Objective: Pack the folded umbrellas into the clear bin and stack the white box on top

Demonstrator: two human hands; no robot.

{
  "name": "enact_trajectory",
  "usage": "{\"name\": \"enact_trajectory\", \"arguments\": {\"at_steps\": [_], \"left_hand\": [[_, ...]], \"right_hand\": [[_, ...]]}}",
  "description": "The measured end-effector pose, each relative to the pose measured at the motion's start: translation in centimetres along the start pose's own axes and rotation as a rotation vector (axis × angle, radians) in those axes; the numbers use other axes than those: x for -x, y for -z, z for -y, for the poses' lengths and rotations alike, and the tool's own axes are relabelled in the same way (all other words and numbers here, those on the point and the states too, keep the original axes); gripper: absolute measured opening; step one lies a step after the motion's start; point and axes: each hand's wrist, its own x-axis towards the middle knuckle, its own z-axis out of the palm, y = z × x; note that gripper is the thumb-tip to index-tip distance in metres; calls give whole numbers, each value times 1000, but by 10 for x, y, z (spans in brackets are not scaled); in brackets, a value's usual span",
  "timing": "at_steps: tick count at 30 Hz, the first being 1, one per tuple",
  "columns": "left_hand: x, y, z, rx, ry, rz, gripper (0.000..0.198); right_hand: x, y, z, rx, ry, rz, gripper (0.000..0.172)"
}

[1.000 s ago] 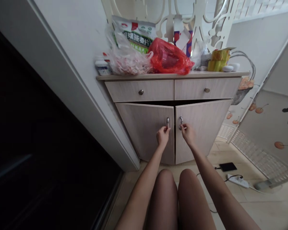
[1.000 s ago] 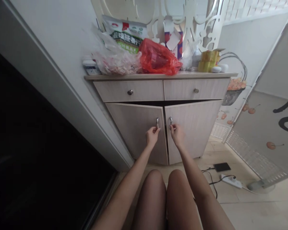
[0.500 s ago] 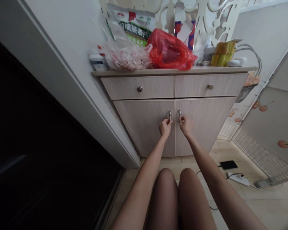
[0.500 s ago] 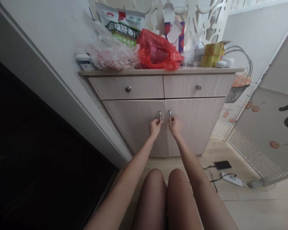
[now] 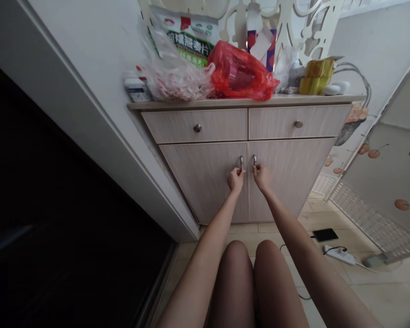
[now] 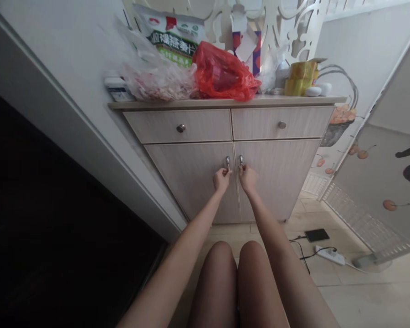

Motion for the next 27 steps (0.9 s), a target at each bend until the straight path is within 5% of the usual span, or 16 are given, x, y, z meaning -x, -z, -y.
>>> {"name": "enact_trajectory", "arguments": {"at_steps": [8, 14, 21, 23, 27], "left_hand": [[-6, 1, -7, 125, 98, 68, 7], [6, 35, -11, 228, 139, 190, 15], [89, 101, 23, 283, 209, 474, 64], [103, 109, 24, 374, 234, 521, 70], [99, 110, 4, 473, 258, 472, 72]], "right_hand": [[-2, -1, 1, -95, -11, 6, 35], [0, 19, -8, -349, 74, 82, 40], [73, 62, -54, -461, 96, 592, 55], [88, 76, -56, -519, 82, 576, 62], [86, 98, -30, -709, 19, 335, 68]]}}
